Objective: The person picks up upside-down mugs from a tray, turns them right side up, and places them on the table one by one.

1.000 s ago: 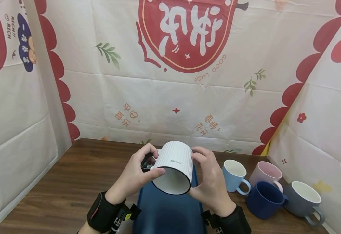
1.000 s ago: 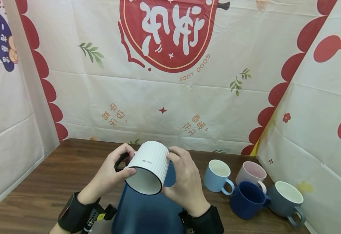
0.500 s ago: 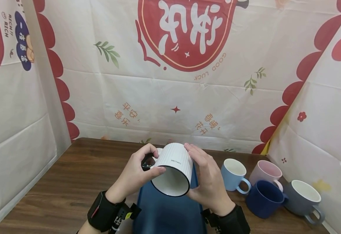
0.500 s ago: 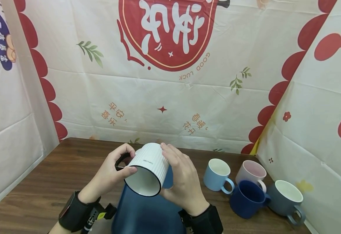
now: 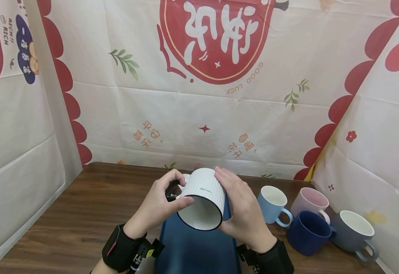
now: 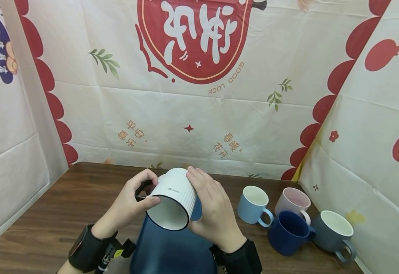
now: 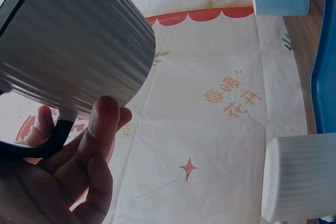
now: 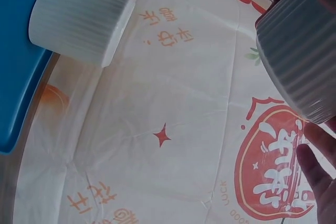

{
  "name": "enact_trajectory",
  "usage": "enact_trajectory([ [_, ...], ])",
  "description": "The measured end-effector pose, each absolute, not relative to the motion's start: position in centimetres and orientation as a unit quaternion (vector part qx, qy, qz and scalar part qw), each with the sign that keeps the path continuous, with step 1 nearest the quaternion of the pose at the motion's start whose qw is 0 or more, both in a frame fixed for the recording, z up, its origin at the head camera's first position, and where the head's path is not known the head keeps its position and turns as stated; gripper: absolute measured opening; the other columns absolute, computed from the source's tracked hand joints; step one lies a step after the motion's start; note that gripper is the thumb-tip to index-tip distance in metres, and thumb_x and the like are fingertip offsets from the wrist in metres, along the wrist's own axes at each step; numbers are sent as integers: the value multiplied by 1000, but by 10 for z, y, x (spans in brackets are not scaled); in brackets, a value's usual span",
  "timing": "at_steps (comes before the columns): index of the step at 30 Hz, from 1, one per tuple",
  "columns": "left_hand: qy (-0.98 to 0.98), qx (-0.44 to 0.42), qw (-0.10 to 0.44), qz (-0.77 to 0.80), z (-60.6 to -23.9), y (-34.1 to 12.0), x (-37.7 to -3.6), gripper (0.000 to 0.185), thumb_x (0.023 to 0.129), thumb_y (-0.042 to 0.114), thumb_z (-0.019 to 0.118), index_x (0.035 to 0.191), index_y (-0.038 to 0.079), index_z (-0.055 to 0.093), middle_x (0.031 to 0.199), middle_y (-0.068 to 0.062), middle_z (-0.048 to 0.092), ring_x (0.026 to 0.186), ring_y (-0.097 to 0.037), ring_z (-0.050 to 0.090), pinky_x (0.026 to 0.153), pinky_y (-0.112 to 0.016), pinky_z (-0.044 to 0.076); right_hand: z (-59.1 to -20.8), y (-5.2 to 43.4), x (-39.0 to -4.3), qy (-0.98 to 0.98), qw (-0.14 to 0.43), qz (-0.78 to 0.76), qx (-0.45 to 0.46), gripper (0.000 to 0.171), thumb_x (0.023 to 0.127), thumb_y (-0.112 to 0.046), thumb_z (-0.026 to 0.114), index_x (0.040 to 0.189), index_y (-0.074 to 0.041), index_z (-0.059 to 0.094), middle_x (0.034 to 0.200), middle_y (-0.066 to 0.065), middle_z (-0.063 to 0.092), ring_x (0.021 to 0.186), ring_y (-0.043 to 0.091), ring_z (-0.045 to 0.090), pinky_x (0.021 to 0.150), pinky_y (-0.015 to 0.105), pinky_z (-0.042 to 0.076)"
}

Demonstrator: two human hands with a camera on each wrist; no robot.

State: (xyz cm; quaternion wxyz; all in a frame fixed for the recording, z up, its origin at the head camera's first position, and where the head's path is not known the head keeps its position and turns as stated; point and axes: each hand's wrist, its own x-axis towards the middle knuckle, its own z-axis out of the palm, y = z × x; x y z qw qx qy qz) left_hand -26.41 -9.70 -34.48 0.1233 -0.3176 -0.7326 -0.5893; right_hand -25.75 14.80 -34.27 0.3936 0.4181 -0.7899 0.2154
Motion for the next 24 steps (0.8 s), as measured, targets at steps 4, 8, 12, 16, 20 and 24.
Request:
enact_trajectory([
  [4,-735,-312,117,-590,-345,-97,-263,35,85,34,73,101,12,51,91,-4,52,76,-24,53,64,-30,43,-344,149,-257,-805,371,226,404,118,50,-19,97,150,0,38,149,13,46,135,31,45,110,41,33],
  [8,-739,-307,114,-589,-345,-97,-263,33,85,33,73,101,14,51,90,-4,53,77,-23,53,65,-30,43,-344,150,-258,-798,379,231,408,118,48,-20,97,148,0,39,148,13,47,133,31,47,106,43,37],
  [12,-737,-314,115,-587,-344,-97,-263,35,85,35,73,100,12,51,89,-4,52,76,-22,53,65,-31,43,-343,150,-260,-784,397,222,422,108,48,-19,96,142,-1,47,146,13,49,132,32,48,102,45,39],
  [16,-736,-319,114,-586,-344,-97,-264,35,86,37,72,101,13,51,89,-2,53,75,-21,54,66,-31,44,-343,152,-261,-785,399,213,423,101,50,-21,95,139,-4,52,145,12,51,132,31,48,98,47,41],
  [20,-732,-323,106,-591,-345,-97,-264,31,89,37,70,100,15,52,89,-2,54,74,-21,56,65,-30,46,-343,153,-262,-782,397,222,425,98,53,-25,94,139,-5,53,144,12,52,131,31,49,98,47,41],
  [24,-723,-339,109,-591,-346,-97,-265,29,96,41,60,101,13,53,87,-3,52,74,-20,53,65,-30,44,-343,155,-262,-781,385,243,426,93,64,-36,90,142,-5,51,143,11,53,130,30,50,99,44,39],
])
